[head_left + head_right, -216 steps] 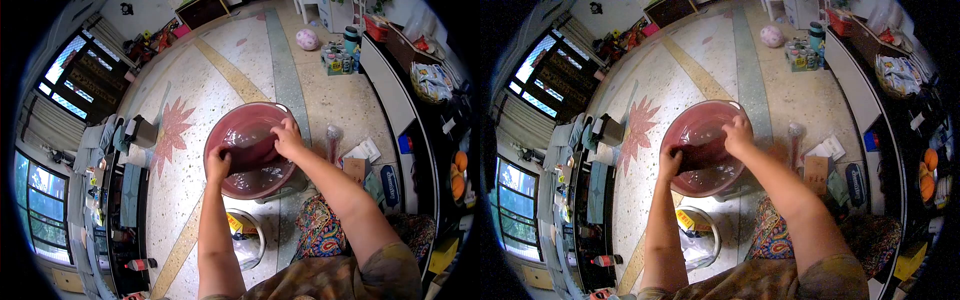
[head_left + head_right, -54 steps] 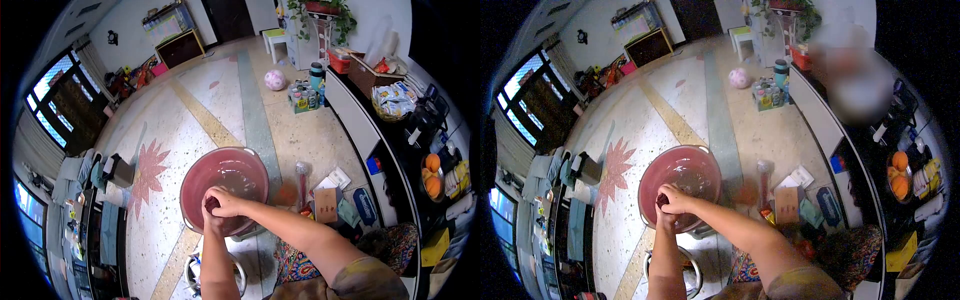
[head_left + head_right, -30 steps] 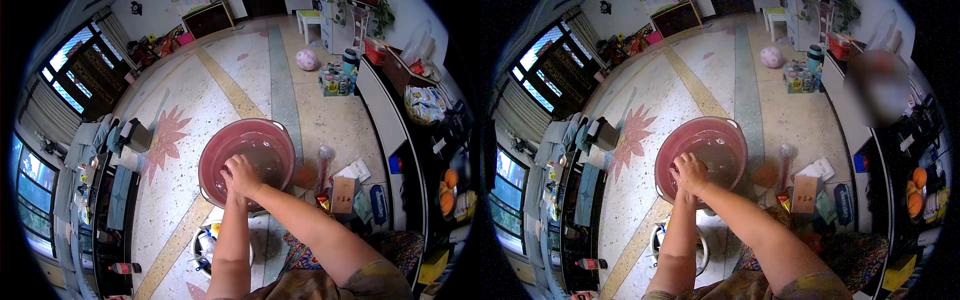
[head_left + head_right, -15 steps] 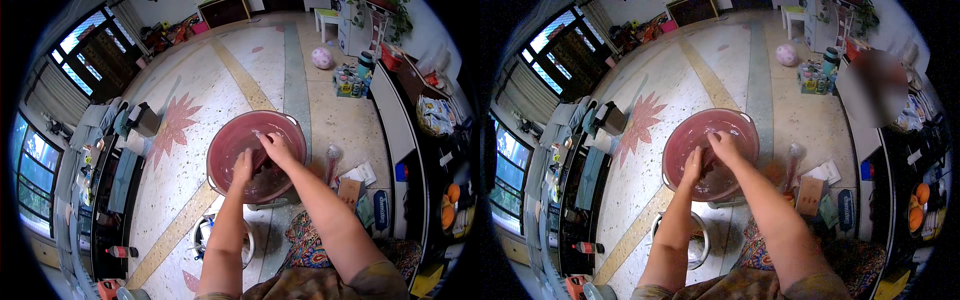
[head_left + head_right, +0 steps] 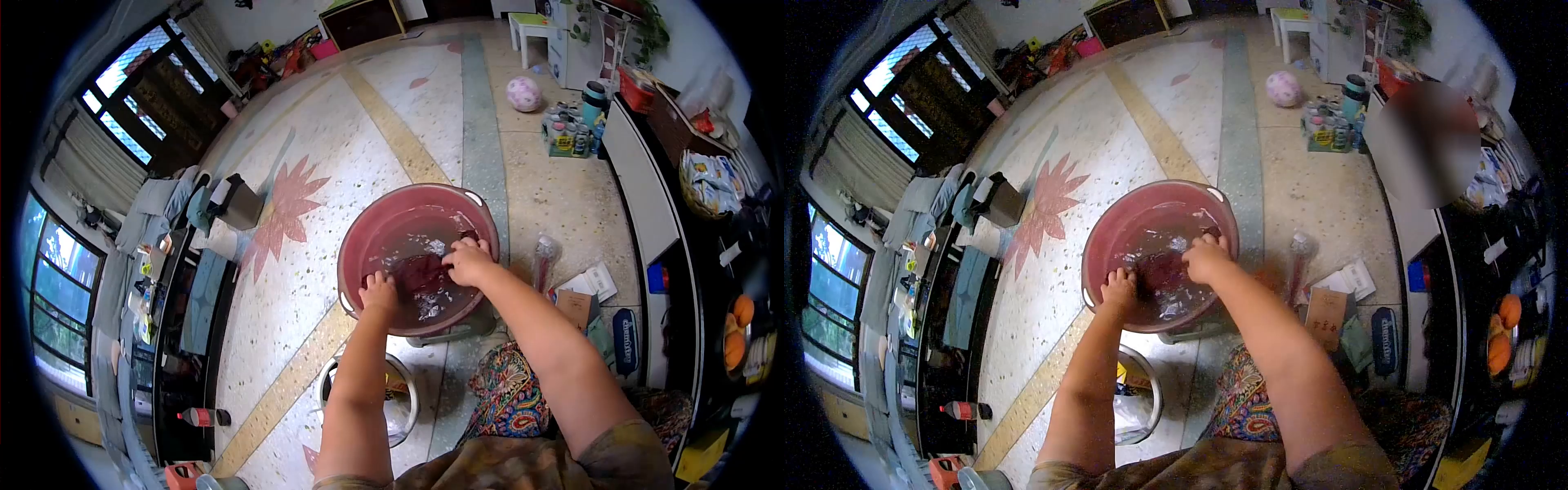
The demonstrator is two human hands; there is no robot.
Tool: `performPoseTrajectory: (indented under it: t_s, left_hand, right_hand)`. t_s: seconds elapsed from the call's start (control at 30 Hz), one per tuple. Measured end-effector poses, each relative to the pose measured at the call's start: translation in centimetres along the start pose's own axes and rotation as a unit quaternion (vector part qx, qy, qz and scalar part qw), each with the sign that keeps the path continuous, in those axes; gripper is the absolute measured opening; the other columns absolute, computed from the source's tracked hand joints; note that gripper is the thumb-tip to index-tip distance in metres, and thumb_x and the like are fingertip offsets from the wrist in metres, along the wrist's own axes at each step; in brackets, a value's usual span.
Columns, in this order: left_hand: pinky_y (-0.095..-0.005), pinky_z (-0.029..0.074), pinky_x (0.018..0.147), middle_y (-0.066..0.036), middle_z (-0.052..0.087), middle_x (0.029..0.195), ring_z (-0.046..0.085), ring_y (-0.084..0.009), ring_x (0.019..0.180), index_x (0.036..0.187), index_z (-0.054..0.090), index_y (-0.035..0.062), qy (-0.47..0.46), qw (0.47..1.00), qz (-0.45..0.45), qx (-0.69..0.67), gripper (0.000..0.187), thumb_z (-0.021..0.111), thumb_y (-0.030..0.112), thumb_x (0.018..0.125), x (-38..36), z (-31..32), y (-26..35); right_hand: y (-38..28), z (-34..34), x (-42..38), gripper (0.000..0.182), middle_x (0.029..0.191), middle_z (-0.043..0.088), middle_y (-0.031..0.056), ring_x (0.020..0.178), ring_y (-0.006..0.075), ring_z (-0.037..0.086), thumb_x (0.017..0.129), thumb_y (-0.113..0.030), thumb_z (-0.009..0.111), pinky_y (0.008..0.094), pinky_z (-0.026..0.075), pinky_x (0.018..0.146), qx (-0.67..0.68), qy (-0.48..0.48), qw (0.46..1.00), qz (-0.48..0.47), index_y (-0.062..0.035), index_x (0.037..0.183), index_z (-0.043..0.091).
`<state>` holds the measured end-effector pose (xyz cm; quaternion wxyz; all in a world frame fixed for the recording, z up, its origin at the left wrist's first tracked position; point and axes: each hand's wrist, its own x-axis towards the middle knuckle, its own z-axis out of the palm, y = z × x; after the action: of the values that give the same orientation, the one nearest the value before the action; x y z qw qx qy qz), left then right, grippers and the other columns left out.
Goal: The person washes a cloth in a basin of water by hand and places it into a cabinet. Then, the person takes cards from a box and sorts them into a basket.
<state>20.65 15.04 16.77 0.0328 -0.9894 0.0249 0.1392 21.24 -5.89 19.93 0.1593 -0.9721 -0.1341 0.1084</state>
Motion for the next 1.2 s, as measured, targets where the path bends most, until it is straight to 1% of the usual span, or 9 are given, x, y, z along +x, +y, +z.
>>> performPoseTrajectory:
  t_s: [0.17,0.23,0.33,0.43,0.77,0.8,0.9,1.03,1.2]
  left_hand:
    - [-0.0589,0.017,0.091,-0.003,0.039,0.123,0.026,-0.0222,0.121,0.110,0.051,0.0151,0.028,0.986,0.030,0.161,0.033,0.030,0.020,0.085,1.2,1.2,0.3]
    - [-0.0542,0.020,0.092,-0.007,0.052,0.109,0.038,-0.0233,0.114,0.104,0.053,0.0125,0.075,0.984,0.079,0.141,0.028,0.042,0.020,0.079,1.2,0.5,-0.8]
    - [-0.0357,0.042,0.077,-0.014,0.060,0.083,0.058,-0.0295,0.083,0.090,0.054,0.0067,0.077,0.983,0.078,-0.145,0.034,0.060,0.015,0.058,0.3,-2.9,-1.2]
    - [-0.0331,0.045,0.070,-0.016,0.060,0.083,0.058,-0.0300,0.081,0.092,0.053,0.0061,0.125,0.937,0.080,-0.316,0.036,0.062,0.013,0.058,0.2,-6.4,-0.4]
    - [-0.0268,0.045,0.066,-0.011,0.059,0.076,0.057,-0.0162,0.072,0.093,0.052,-0.0002,0.167,0.860,0.232,-0.422,0.038,0.061,0.004,0.056,-3.0,-17.5,3.7]
    - [-0.0253,0.045,0.062,-0.009,0.058,0.074,0.056,-0.0139,0.068,0.092,0.052,-0.0007,0.176,0.852,0.244,-0.429,0.037,0.060,0.002,0.056,-3.6,-18.2,4.0]
    - [-0.0254,0.045,0.058,-0.007,0.057,0.071,0.055,-0.0133,0.062,0.090,0.053,-0.0018,0.197,0.818,0.260,-0.473,0.033,0.059,0.001,0.057,-3.4,-17.9,3.5]
    - [-0.0243,0.044,0.053,-0.005,0.056,0.068,0.053,-0.0130,0.056,0.088,0.053,-0.0014,0.133,0.803,0.090,-0.574,0.029,0.058,0.004,0.060,-2.1,-15.8,1.1]
    - [-0.0250,0.042,0.047,-0.002,0.054,0.067,0.051,-0.0128,0.053,0.091,0.056,0.0012,-0.056,0.735,-0.021,-0.676,0.025,0.057,0.013,0.069,0.6,-8.1,-1.8]
  right_hand:
    - [0.3,0.3,-0.8,0.031,0.123,0.040,0.0113,0.118,0.0254,0.029,0.074,-0.019,0.049,0.0450,0.020,0.095,0.010,-0.004,1.000,-0.017,-0.0189,0.103,0.059]
    - [0.7,0.2,-1.0,0.030,0.121,0.040,0.0114,0.118,0.0266,0.028,0.073,-0.019,0.050,0.0443,0.021,0.095,0.034,0.007,0.999,-0.013,-0.0160,0.103,0.058]
    - [1.3,0.0,-1.2,0.037,0.113,0.044,0.0114,0.114,0.0280,0.033,0.070,-0.023,0.058,0.0398,0.026,0.093,0.060,0.046,0.997,-0.013,-0.0130,0.106,0.055]
    - [1.0,-0.9,-1.4,0.045,0.119,0.041,0.0134,0.116,0.0276,0.032,0.069,-0.021,0.059,0.0392,0.028,0.093,0.091,0.018,0.996,-0.005,-0.0139,0.113,0.050]
    - [-0.7,-2.5,-0.8,0.089,0.123,0.037,0.0165,0.113,0.0311,0.037,0.052,-0.024,0.074,0.0364,0.032,0.094,0.316,0.080,0.945,-0.014,-0.0099,0.126,0.028]
    - [0.0,-1.6,0.3,0.081,0.119,0.042,0.0146,0.110,0.0277,0.042,0.051,-0.024,0.074,0.0344,0.034,0.092,0.431,0.061,0.898,-0.066,-0.0062,0.121,0.037]
    - [0.4,-1.5,1.3,0.060,0.111,0.049,0.0123,0.105,0.0250,0.045,0.057,-0.020,0.070,0.0334,0.037,0.089,0.317,0.089,0.944,-0.042,-0.0033,0.110,0.047]
    - [1.0,-1.2,1.9,0.047,0.104,0.053,0.0164,0.099,0.0290,0.049,0.062,-0.019,0.064,0.0361,0.040,0.084,0.228,0.170,0.957,-0.050,-0.0088,0.106,0.053]
    - [0.8,-2.4,2.2,0.041,0.089,0.057,0.0110,0.081,0.0211,0.054,0.066,-0.017,0.059,0.0310,0.044,0.064,0.518,0.027,0.851,0.081,-0.0006,0.103,0.051]
